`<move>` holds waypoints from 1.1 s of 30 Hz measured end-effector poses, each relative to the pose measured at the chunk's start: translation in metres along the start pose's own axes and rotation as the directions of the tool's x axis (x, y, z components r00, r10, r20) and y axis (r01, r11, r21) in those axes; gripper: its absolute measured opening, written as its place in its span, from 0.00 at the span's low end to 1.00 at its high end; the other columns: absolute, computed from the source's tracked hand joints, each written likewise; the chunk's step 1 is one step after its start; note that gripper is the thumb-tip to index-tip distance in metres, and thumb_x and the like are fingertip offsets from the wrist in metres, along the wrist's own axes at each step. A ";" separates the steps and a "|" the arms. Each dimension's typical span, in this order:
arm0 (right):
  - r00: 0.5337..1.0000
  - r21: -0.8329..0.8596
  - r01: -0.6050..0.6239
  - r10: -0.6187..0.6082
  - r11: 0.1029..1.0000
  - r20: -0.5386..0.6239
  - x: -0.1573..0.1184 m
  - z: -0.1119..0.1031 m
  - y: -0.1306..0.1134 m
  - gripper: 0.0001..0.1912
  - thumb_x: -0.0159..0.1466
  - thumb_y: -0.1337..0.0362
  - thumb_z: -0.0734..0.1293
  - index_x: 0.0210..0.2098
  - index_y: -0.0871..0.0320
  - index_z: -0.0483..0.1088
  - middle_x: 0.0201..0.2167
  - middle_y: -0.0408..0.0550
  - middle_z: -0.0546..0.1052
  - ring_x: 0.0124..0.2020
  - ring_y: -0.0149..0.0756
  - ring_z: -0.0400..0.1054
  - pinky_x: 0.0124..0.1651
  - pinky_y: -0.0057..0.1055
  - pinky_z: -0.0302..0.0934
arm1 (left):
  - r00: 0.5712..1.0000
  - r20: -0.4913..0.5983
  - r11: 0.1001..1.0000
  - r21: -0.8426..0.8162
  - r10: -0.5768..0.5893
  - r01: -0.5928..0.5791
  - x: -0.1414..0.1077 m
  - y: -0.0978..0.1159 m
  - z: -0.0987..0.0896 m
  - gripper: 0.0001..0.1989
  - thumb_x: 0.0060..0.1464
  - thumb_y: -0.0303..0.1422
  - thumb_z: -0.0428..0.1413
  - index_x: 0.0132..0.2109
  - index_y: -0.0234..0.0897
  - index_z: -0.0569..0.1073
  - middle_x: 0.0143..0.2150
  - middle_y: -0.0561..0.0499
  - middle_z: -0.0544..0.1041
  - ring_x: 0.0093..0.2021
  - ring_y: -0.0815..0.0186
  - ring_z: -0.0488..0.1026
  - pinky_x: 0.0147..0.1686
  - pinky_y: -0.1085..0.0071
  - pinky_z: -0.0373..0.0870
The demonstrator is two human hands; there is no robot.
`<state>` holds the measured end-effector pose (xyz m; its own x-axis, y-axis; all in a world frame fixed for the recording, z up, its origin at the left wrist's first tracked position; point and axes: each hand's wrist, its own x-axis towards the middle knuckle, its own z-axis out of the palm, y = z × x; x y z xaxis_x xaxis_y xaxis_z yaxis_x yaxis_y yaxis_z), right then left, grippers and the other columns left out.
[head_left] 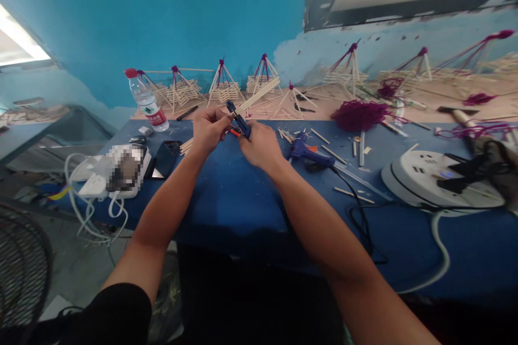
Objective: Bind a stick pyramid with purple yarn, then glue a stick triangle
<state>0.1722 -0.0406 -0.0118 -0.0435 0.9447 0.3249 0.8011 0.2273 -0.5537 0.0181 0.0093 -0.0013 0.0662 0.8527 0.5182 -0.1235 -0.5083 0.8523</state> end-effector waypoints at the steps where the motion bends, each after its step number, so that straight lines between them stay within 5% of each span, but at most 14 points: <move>1: 1.000 -0.007 -0.012 0.012 1.000 0.002 -0.001 -0.001 -0.001 0.13 0.68 0.63 0.64 0.48 0.60 0.76 0.49 0.62 0.85 0.51 0.55 0.79 0.51 0.43 0.67 | 1.000 0.001 1.000 0.008 0.005 -0.005 0.000 0.000 0.000 0.19 0.46 0.38 0.71 0.20 0.39 0.69 0.17 0.56 0.72 0.11 0.76 0.59 0.13 0.76 0.50; 7: 0.997 -0.046 -0.071 0.072 0.996 0.023 -0.004 -0.005 -0.006 0.15 0.67 0.56 0.66 0.48 0.59 0.74 0.48 0.63 0.85 0.51 0.58 0.79 0.49 0.43 0.68 | 1.000 0.010 0.998 0.059 0.006 -0.007 -0.001 0.000 -0.002 0.18 0.49 0.36 0.70 0.21 0.38 0.70 0.17 0.55 0.72 0.13 0.76 0.59 0.15 0.75 0.48; 33: 0.995 -0.094 -0.102 0.100 0.990 -0.022 -0.003 0.000 -0.008 0.14 0.66 0.58 0.66 0.48 0.58 0.75 0.49 0.64 0.85 0.53 0.62 0.81 0.51 0.46 0.71 | 0.999 -0.026 0.994 0.107 0.042 -0.039 0.001 -0.004 0.000 0.17 0.48 0.30 0.64 0.17 0.38 0.68 0.17 0.56 0.66 0.21 0.74 0.57 0.24 0.73 0.53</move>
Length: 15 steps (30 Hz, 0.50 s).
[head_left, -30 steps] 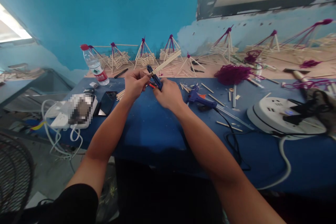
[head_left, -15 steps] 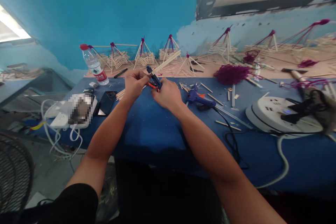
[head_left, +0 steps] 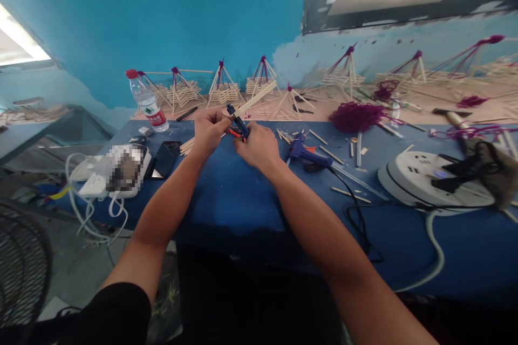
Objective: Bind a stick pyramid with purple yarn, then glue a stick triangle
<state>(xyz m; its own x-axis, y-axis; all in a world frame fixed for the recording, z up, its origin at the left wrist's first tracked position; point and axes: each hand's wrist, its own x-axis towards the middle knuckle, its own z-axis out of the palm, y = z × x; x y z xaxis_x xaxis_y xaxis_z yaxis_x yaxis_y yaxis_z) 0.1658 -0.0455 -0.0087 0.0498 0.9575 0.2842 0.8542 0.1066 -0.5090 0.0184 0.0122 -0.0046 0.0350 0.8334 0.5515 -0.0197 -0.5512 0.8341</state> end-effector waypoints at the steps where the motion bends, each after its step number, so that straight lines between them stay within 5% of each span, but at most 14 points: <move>1: 1.000 0.001 -0.003 0.003 1.000 0.006 0.000 0.000 0.000 0.15 0.66 0.57 0.66 0.48 0.58 0.75 0.49 0.64 0.85 0.53 0.62 0.81 0.51 0.46 0.71 | 1.000 -0.002 1.000 0.000 -0.013 0.013 0.000 0.001 0.000 0.17 0.47 0.30 0.64 0.17 0.38 0.67 0.17 0.56 0.65 0.20 0.75 0.56 0.23 0.73 0.52; 15: 0.999 0.008 -0.006 0.006 1.000 0.039 0.005 0.000 0.001 0.17 0.67 0.60 0.66 0.51 0.60 0.77 0.51 0.66 0.85 0.54 0.61 0.81 0.54 0.47 0.73 | 0.997 -0.030 0.995 -0.064 -0.073 0.071 0.000 0.000 0.003 0.14 0.43 0.28 0.63 0.17 0.39 0.68 0.16 0.56 0.68 0.19 0.75 0.57 0.24 0.74 0.57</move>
<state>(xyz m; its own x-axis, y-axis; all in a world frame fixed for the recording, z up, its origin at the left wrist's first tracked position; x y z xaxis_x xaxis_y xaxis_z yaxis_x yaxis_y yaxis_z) 0.1664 -0.0410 -0.0078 0.0345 0.9679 0.2491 0.8499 0.1027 -0.5169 0.0214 0.0121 -0.0041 0.0061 0.8723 0.4890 -0.0809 -0.4870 0.8697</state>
